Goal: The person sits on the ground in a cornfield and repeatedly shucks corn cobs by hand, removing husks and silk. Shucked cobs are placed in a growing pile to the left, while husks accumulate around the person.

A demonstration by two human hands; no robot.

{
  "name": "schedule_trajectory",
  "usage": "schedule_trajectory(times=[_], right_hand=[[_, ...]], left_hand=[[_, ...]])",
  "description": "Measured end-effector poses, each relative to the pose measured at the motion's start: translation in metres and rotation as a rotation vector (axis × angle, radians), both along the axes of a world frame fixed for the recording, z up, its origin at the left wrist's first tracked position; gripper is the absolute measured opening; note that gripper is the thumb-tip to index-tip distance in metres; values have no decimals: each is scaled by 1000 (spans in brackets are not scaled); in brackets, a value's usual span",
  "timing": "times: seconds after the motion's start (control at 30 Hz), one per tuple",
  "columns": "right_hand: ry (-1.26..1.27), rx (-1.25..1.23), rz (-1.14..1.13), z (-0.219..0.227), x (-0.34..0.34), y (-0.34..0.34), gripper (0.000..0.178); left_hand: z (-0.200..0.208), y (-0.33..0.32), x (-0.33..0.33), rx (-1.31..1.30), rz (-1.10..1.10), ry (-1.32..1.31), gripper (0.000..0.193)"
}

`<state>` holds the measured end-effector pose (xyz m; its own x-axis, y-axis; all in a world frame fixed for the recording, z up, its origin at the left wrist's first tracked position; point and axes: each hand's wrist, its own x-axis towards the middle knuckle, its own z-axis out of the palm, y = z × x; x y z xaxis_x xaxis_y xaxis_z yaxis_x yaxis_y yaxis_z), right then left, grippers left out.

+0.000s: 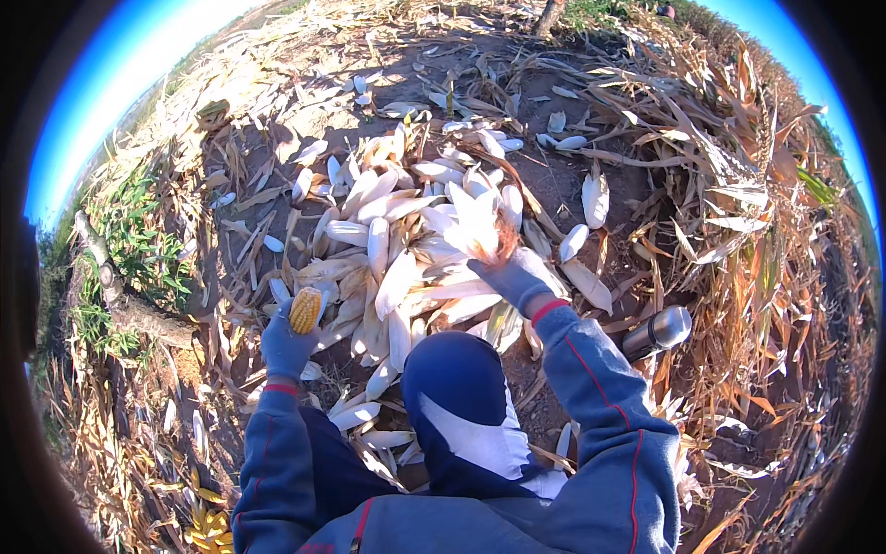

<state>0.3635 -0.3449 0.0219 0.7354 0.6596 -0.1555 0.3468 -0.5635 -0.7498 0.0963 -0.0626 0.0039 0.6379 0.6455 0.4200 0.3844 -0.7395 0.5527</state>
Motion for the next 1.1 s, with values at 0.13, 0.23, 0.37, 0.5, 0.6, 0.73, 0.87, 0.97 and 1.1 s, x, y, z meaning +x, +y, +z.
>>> schedule_trajectory(times=[0.13, 0.23, 0.37, 0.5, 0.6, 0.73, 0.87, 0.97, 1.1], right_hand=[[-229, -644, -325, -26, -59, -217, 71], [89, -1231, -587, -66, -107, -415, 102], [371, -1662, -552, -71, -152, -559, 99], [-46, -1229, -366, -106, -113, -450, 43], [-9, -727, -459, -129, -68, -292, 45], [-74, -693, -369, -206, -6, -181, 62], [20, -701, -442, -220, 23, -106, 65], [76, -820, -490, -216, 32, -93, 64], [1, -726, -466, -271, 41, -103, 79]], left_hand=[[7, 4, -13, -93, -52, 47, 48], [22, -2, -25, -97, -51, 101, 49], [32, -7, -25, -158, -30, 243, 57], [28, -3, -27, -110, 10, 413, 64], [16, 5, -31, -166, 20, 485, 65], [20, 18, -48, -208, 57, 503, 63], [22, 57, -115, -211, 252, 504, 62], [32, 84, -212, -221, 536, 624, 62], [59, 106, -402, 72, 1133, 766, 68]])
